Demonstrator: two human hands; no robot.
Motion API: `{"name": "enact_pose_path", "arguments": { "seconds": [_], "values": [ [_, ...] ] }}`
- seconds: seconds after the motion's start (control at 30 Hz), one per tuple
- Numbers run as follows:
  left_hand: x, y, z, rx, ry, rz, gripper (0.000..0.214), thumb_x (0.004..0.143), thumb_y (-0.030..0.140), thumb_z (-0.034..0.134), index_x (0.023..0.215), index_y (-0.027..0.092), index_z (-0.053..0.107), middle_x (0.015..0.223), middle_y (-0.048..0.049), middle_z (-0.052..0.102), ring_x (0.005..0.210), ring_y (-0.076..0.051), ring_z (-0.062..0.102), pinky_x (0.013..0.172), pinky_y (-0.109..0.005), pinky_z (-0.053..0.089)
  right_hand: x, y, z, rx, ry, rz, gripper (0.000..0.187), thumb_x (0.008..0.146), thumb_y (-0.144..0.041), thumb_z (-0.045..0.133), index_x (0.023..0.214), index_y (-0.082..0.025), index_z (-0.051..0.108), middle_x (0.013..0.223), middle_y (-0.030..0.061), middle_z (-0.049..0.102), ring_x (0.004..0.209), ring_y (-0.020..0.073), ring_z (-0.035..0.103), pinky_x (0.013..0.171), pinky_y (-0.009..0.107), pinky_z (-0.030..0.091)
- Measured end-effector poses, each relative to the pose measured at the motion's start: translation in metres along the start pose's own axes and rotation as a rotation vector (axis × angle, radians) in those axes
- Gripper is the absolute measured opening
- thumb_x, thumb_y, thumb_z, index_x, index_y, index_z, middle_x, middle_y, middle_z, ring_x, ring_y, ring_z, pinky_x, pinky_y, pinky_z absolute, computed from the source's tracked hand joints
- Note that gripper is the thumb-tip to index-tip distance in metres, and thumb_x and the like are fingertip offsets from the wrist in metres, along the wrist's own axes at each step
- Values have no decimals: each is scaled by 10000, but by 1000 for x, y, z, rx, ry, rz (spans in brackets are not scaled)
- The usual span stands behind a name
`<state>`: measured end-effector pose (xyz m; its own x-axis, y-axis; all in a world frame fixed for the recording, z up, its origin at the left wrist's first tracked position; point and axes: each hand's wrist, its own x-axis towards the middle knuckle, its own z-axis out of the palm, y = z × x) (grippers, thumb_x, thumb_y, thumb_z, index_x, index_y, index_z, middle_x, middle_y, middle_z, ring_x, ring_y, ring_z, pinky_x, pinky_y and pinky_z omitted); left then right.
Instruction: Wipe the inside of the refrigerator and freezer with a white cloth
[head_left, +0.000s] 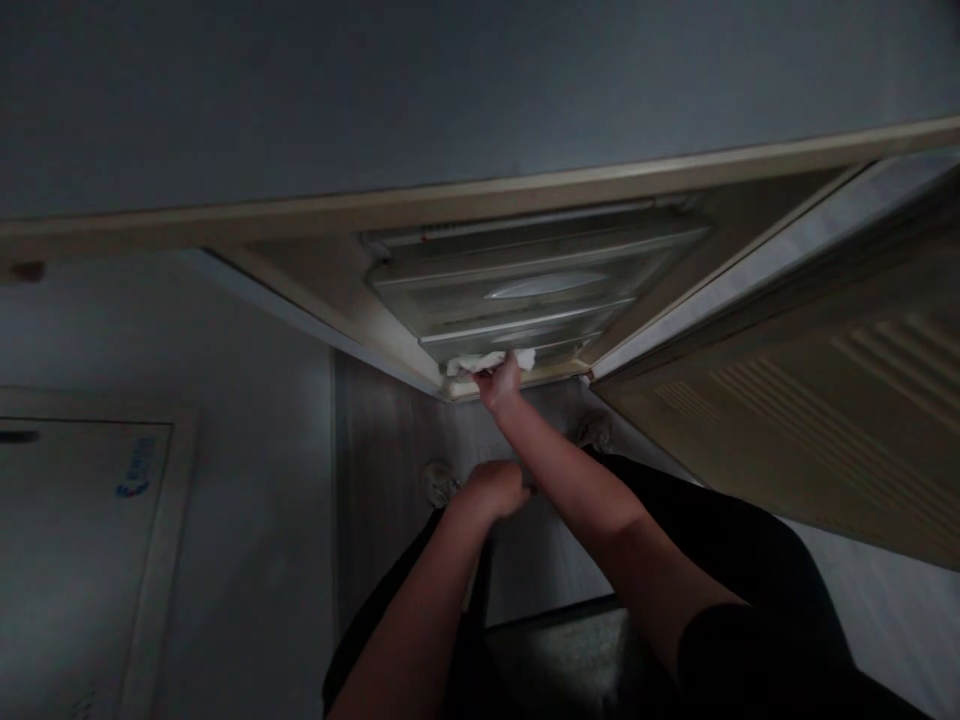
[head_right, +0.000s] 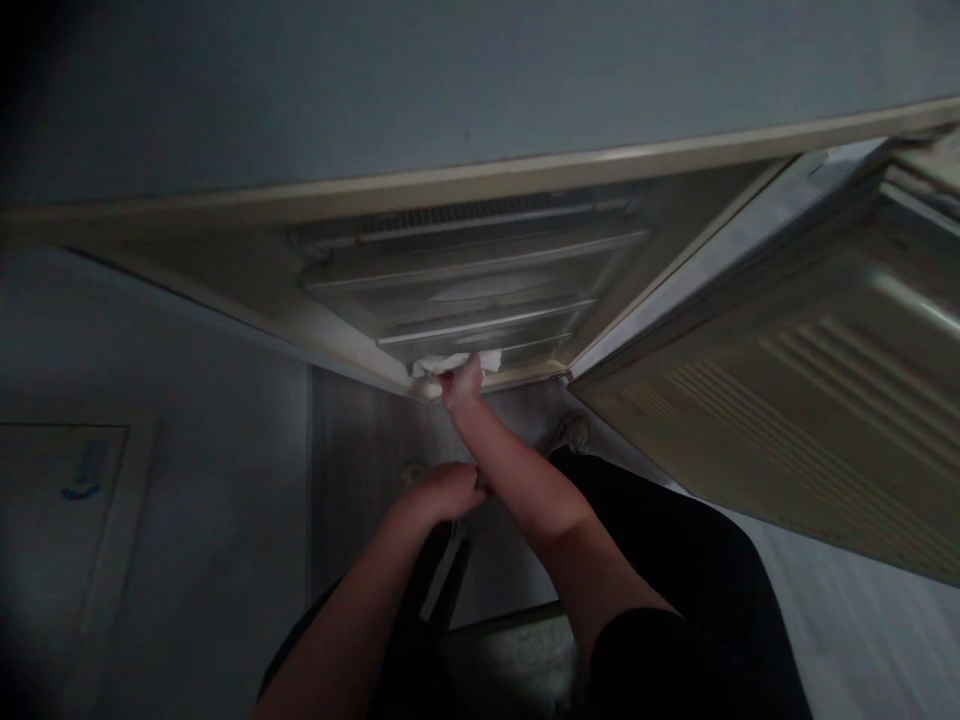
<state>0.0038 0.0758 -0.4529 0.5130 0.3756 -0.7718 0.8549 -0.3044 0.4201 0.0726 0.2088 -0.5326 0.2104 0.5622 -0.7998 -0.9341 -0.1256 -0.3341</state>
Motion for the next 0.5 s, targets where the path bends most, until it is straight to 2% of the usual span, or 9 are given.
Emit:
{"name": "enact_pose_path", "arguments": {
  "seconds": [0.13,0.23,0.33,0.4,0.43,0.5],
  "values": [
    [5,-9,-11,-124,165,-61,316,917,414,566,1008,161,732,1114,-205,761,1073,-366,718,928,-440,525,-61,-37,-61,-110,-155,-236,288,941,-363,487,1063,-192,684,988,28,767,1009,191,727,941,346,588],
    [9,-6,-23,-310,308,-53,379,942,474,504,1056,177,711,1110,-166,761,1101,-321,697,936,-400,516,-110,-72,-113,-202,-208,-268,301,830,-392,624,1016,-178,726,1020,57,783,1092,243,723,965,363,585],
    [15,16,-30,-518,358,8,690,987,677,228,1055,184,707,920,-111,765,937,-248,709,809,-334,542,-146,-107,-149,-251,-238,-216,396,736,-443,717,1032,-180,737,1026,79,786,1092,279,726,947,395,596],
    [20,39,-30,-767,355,99,887,926,807,102,1010,174,719,810,-105,741,833,-233,697,732,-320,539,-159,-129,-164,-296,-241,-234,458,706,-456,758,1076,-189,723,1048,80,783,1072,282,731,937,403,598],
    [24,52,-29,-903,354,152,903,878,875,171,986,170,724,794,-105,737,816,-233,691,723,-319,537,-162,-139,-169,-327,-231,-259,465,700,-454,772,1082,-195,713,1051,79,781,1058,279,734,931,402,597],
    [34,78,-27,-1111,361,238,810,731,912,523,962,164,730,824,-98,746,840,-242,688,752,-323,537,-164,-157,-177,-376,-216,-320,449,703,-444,781,1071,-200,697,1059,78,775,1046,274,733,923,392,593]
  ]
}}
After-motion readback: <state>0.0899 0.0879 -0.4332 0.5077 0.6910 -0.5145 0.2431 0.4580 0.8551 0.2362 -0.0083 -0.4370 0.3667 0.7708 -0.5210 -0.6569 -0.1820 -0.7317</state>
